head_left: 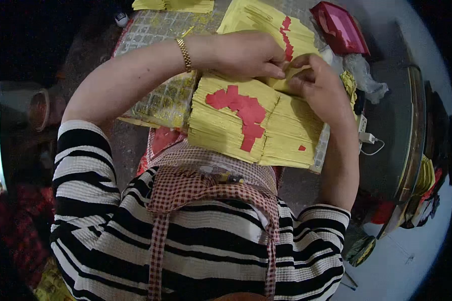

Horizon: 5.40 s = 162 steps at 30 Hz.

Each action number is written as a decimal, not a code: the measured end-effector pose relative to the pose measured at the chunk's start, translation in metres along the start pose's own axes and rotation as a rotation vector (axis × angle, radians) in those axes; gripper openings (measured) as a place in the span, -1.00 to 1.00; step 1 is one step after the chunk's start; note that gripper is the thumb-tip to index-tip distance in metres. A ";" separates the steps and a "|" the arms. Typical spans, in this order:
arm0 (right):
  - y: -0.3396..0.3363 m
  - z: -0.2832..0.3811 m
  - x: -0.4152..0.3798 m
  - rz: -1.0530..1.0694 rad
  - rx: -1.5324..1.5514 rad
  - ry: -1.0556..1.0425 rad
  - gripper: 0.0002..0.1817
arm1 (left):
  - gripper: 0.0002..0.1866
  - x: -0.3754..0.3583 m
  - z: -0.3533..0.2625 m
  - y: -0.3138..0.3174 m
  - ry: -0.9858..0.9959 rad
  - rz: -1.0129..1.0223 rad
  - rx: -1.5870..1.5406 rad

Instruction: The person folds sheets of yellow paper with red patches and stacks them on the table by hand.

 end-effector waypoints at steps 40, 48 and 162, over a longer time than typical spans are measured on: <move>-0.003 -0.009 0.001 0.230 0.068 -0.085 -0.65 | -0.81 0.004 0.006 0.011 0.018 -0.051 0.011; 0.019 0.037 0.001 0.176 -0.602 -0.060 -0.64 | -0.80 0.004 -0.013 0.004 -0.162 0.124 -0.001; 0.010 0.003 -0.015 -0.103 -0.106 0.012 -0.68 | -0.96 0.000 -0.003 0.017 -0.209 -0.175 -0.492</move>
Point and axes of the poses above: each hand's wrist, its own x-axis towards the middle knuckle, its own y-axis out of the palm, z = x × y, the point moved 3 cm from there along x, towards the middle knuckle, and after that the axes turned 4 degrees about -z, right-handed, at the moved point
